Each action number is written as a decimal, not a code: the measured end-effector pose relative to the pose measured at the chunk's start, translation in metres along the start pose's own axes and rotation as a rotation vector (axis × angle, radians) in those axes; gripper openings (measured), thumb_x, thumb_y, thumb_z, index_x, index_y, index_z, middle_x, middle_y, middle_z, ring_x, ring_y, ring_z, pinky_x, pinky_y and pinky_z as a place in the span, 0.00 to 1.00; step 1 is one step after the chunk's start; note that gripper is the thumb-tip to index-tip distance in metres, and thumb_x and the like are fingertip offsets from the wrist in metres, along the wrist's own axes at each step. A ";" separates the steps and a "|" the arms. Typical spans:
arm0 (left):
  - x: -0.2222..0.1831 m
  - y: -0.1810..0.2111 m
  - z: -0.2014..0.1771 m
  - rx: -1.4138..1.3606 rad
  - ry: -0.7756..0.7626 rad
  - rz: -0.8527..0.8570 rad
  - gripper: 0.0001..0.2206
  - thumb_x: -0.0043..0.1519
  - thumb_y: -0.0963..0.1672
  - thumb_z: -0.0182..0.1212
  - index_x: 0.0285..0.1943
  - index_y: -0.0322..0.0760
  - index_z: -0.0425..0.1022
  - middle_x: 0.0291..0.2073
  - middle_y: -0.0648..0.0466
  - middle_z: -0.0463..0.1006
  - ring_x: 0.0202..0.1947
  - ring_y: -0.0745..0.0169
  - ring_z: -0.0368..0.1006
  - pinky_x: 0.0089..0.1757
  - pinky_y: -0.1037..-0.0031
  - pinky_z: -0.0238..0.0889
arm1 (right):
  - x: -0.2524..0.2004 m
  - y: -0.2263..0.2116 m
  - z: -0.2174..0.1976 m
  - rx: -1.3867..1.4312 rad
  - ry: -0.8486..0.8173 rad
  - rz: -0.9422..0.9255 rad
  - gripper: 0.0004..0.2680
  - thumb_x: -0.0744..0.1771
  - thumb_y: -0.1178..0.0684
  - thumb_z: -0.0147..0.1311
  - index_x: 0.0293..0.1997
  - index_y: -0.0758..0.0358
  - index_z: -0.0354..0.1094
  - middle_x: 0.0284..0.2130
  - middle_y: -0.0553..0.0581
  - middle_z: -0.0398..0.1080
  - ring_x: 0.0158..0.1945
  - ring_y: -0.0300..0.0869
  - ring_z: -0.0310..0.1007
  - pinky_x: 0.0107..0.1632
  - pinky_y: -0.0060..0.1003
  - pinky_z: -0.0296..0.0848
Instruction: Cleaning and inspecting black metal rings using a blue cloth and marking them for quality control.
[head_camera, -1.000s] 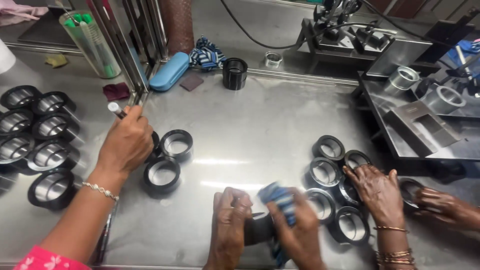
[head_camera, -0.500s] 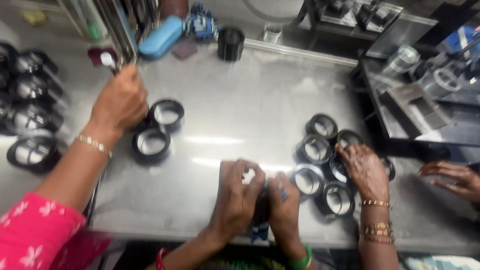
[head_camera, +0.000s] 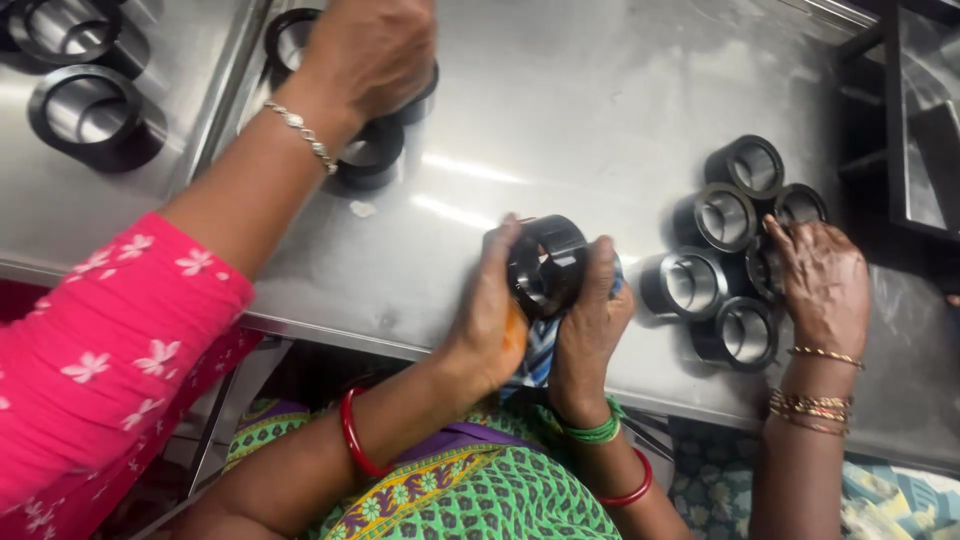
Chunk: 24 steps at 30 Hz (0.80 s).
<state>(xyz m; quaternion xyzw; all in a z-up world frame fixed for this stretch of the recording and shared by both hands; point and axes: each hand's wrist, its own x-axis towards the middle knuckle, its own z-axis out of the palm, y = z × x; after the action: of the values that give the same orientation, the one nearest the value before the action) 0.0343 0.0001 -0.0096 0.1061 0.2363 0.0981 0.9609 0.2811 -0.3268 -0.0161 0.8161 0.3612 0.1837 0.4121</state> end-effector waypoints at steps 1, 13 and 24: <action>-0.006 0.005 0.007 0.076 0.019 0.005 0.17 0.62 0.54 0.56 0.52 0.44 0.70 0.39 0.57 0.74 0.41 0.65 0.74 0.44 0.68 0.72 | 0.000 0.000 -0.001 0.037 0.016 0.010 0.17 0.71 0.55 0.45 0.68 0.42 0.67 0.44 0.45 0.71 0.52 0.33 0.71 0.59 0.29 0.70; -0.010 0.079 0.005 1.816 -0.224 0.786 0.24 0.54 0.53 0.72 0.53 0.39 0.71 0.45 0.45 0.73 0.47 0.48 0.69 0.43 0.60 0.67 | -0.023 -0.013 0.095 0.239 0.132 0.081 0.17 0.70 0.60 0.47 0.68 0.51 0.67 0.50 0.51 0.70 0.58 0.39 0.68 0.69 0.32 0.65; 0.034 0.068 0.023 2.134 -0.069 1.331 0.11 0.57 0.36 0.60 0.46 0.38 0.78 0.55 0.47 0.75 0.59 0.46 0.66 0.51 0.59 0.64 | -0.032 -0.021 0.096 0.410 0.221 0.163 0.16 0.71 0.63 0.48 0.68 0.54 0.64 0.52 0.53 0.67 0.64 0.41 0.63 0.74 0.32 0.59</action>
<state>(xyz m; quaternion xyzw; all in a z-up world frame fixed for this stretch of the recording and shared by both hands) 0.0649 0.0702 0.0124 0.9295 0.0734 0.3205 0.1669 0.3076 -0.3937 -0.0902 0.8840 0.3668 0.2272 0.1800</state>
